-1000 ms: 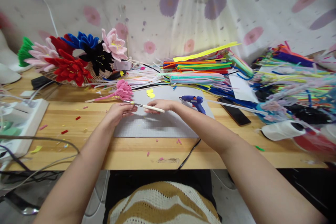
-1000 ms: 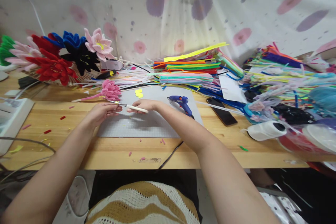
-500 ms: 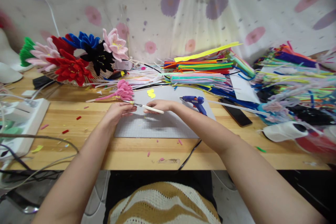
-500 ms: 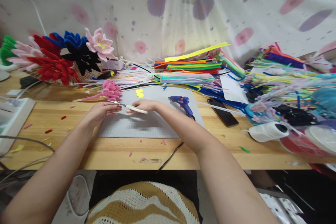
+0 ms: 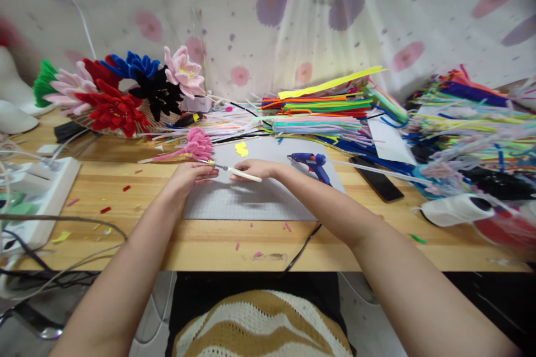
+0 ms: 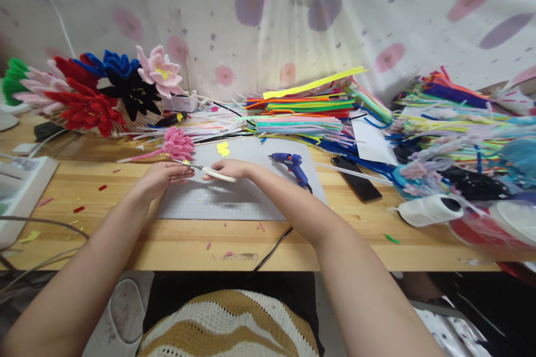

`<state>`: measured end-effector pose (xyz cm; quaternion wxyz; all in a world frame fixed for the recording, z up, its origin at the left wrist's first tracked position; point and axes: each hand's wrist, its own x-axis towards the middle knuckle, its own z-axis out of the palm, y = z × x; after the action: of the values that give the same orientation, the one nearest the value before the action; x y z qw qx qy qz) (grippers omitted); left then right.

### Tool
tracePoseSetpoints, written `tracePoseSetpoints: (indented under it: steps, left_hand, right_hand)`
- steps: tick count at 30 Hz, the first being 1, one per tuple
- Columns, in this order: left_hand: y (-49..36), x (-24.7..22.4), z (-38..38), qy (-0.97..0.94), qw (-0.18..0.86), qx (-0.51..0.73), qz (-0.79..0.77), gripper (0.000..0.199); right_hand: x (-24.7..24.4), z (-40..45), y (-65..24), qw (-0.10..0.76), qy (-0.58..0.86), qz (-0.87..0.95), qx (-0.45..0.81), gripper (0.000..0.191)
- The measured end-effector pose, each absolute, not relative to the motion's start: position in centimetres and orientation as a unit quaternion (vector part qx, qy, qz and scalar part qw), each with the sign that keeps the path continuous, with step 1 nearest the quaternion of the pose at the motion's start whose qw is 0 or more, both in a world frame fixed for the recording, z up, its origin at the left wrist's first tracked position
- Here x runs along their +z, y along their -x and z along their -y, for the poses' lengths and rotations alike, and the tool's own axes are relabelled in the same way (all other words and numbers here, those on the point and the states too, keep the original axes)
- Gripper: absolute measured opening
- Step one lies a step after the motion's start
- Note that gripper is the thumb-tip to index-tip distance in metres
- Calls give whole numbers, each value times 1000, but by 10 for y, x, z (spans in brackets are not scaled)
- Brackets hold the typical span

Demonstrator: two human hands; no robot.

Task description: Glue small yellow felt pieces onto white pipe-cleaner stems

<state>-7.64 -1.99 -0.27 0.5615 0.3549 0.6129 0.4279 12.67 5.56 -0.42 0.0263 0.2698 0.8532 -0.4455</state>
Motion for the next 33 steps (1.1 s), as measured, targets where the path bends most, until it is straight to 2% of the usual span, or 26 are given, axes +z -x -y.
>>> tracePoseSetpoints:
  steps: [12,24,33]
  left_hand:
    - [80,-3,21,-357,567,426,-608,27]
    - [78,-2,21,-333,574,446,-601,15]
    - [81,-6,19,-339,579,434,-601,13]
  right_hand:
    - [-8,-53,-125,5,-283,-847,-450,54]
    - [-11,-54,-126,-15,-272,-842,-465,50]
    - [-14,-54,-126,-9,-259,-843,-472,50]
